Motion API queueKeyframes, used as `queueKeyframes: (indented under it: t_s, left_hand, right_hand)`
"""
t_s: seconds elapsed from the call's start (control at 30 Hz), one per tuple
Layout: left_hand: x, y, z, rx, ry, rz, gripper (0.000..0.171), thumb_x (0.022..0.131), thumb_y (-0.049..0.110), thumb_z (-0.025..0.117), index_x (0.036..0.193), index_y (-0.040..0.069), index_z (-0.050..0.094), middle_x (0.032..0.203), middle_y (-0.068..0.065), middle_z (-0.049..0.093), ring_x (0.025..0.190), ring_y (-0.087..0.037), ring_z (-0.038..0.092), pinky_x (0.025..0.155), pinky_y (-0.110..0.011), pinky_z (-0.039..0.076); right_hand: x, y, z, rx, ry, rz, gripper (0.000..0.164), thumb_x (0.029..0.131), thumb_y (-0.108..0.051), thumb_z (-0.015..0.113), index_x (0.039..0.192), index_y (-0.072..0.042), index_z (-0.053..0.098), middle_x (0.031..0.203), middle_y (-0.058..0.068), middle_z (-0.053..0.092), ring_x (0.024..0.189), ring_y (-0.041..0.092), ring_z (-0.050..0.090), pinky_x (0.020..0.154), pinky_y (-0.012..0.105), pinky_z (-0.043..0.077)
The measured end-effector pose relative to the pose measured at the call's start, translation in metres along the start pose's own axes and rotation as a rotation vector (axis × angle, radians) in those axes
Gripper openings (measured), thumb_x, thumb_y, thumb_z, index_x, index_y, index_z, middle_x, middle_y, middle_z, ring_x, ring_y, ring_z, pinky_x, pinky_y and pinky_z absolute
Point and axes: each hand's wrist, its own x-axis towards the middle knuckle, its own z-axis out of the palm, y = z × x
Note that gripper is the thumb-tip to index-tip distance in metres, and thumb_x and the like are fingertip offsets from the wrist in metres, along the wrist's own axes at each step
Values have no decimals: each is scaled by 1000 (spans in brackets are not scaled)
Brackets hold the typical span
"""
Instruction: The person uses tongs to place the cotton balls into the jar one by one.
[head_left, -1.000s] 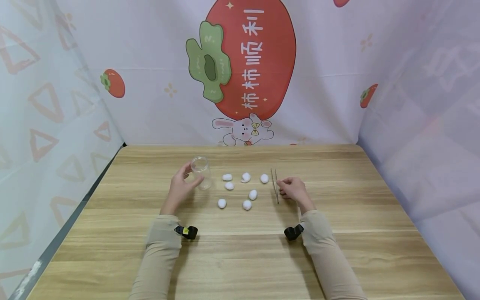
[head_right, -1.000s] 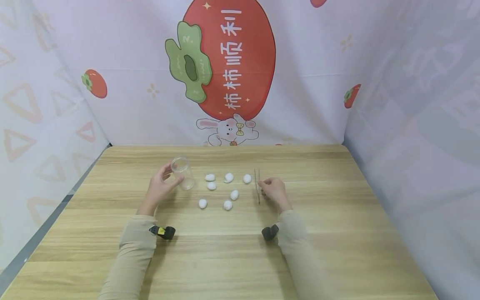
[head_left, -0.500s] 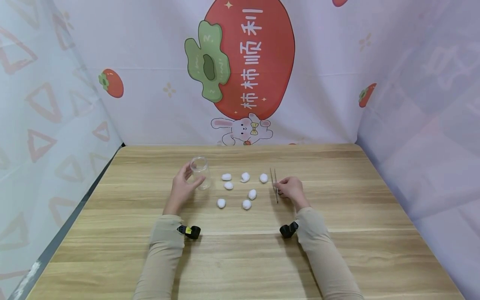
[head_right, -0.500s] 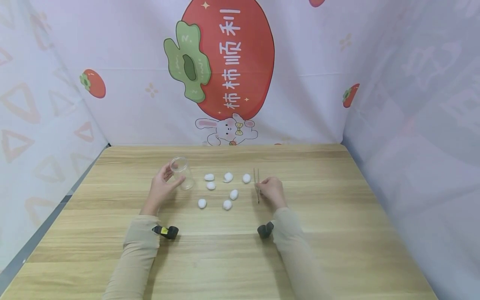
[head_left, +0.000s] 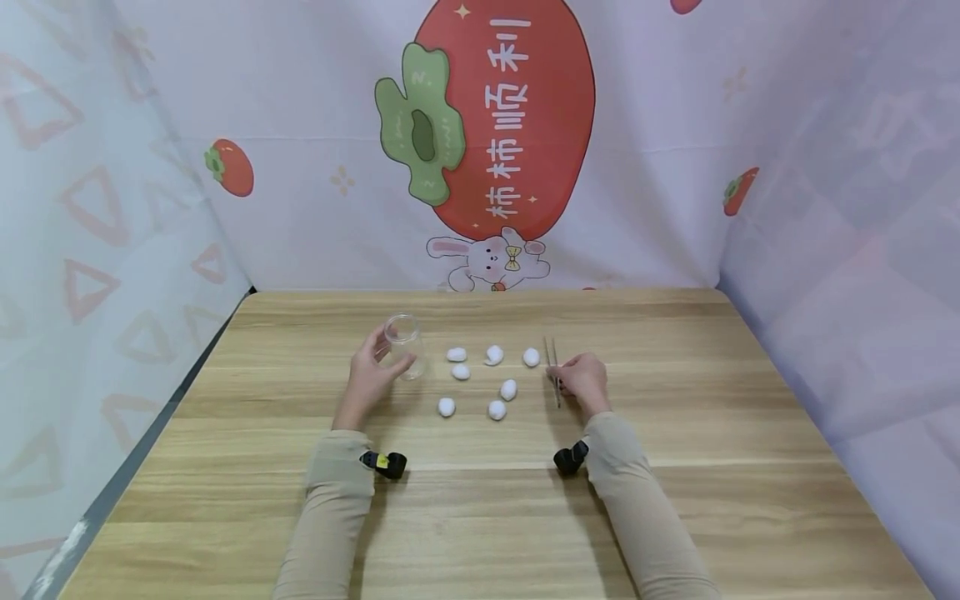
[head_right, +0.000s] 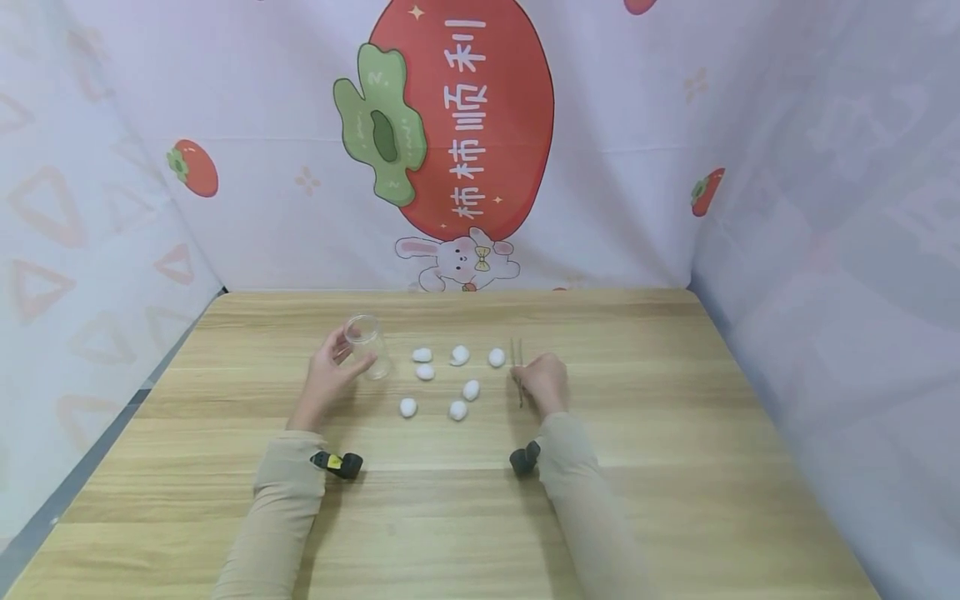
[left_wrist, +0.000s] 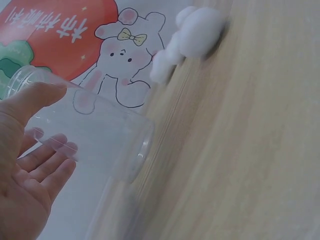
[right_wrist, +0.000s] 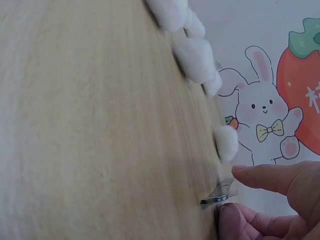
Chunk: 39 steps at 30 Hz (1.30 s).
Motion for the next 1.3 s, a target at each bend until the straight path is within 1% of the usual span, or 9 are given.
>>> queueKeyframes:
  t_s: [0.2, 0.4, 0.6, 0.77, 1.0, 1.3]
  left_hand:
    - [0, -3, 4, -13, 12, -16, 73, 81, 10, 76, 143, 0, 38, 141, -26, 49, 134, -38, 46, 119, -45, 40]
    - [0, -7, 7, -12, 20, -45, 73, 82, 14, 77, 143, 5, 39, 142, -22, 49, 136, -35, 46, 120, -43, 39]
    - [-1, -7, 8, -21, 27, -45, 71, 83, 13, 76, 142, 2, 39, 141, -22, 49, 136, -34, 45, 121, -43, 39]
    - [-1, -7, 9, -25, 36, -44, 70, 82, 11, 75, 142, 0, 39, 141, -23, 49, 136, -35, 45, 120, -43, 39]
    - [-2, -7, 10, -39, 41, -41, 68, 83, 15, 75, 140, 2, 42, 140, -21, 50, 136, -34, 45, 121, -44, 38]
    - [-1, -7, 9, -33, 43, -45, 71, 82, 13, 76, 142, 1, 40, 140, -22, 51, 135, -35, 46, 120, -44, 39]
  right_hand:
    - [-2, -1, 3, -46, 37, 4, 25, 83, -25, 76, 88, -2, 68, 58, -4, 57, 48, 5, 54, 45, 15, 44]
    - [-1, -1, 6, -78, 70, 3, 25, 80, -27, 78, 81, -4, 69, 51, -5, 55, 47, 7, 52, 46, 17, 39]
    - [0, -1, 8, -70, 72, 4, 23, 80, -26, 78, 79, -5, 68, 53, -5, 56, 48, 8, 53, 45, 17, 39]
    - [1, -2, 10, -84, 82, 5, 23, 81, -26, 77, 79, -4, 69, 50, -5, 56, 45, 7, 52, 43, 17, 39]
    - [2, -2, 10, -90, 88, 4, 21, 82, -25, 74, 78, -5, 70, 49, -5, 56, 46, 7, 53, 42, 17, 40]
    - [4, 0, 10, -63, 82, 5, 19, 83, -21, 72, 80, -3, 71, 53, -4, 58, 46, 6, 54, 41, 15, 41]
